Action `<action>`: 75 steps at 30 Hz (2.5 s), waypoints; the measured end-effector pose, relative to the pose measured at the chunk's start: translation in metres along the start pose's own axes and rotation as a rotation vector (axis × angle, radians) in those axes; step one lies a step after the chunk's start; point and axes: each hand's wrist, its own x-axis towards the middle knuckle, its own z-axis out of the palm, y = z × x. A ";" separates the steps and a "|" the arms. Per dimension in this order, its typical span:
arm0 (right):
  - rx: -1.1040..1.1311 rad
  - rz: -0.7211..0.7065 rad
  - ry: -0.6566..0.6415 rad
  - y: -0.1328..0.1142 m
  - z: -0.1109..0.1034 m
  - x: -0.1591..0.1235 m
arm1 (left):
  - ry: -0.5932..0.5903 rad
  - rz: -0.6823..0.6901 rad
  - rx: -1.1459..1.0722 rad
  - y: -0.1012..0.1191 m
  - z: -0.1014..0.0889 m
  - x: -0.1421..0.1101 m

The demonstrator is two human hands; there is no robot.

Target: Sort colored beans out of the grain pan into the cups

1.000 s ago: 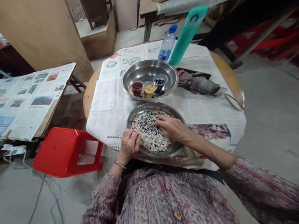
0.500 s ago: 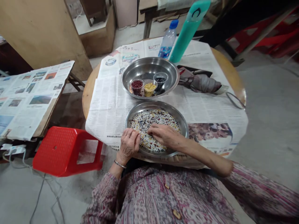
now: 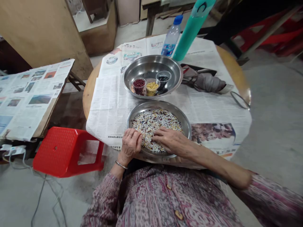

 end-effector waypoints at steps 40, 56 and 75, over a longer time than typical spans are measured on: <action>0.278 0.398 0.220 0.023 0.003 0.006 | 0.024 0.035 0.010 0.000 -0.002 0.005; 0.153 0.138 -0.288 0.033 -0.032 -0.034 | 0.017 0.028 0.006 0.002 -0.001 0.004; -0.036 0.373 0.202 0.035 0.001 0.028 | 0.000 0.023 0.018 -0.001 0.002 0.001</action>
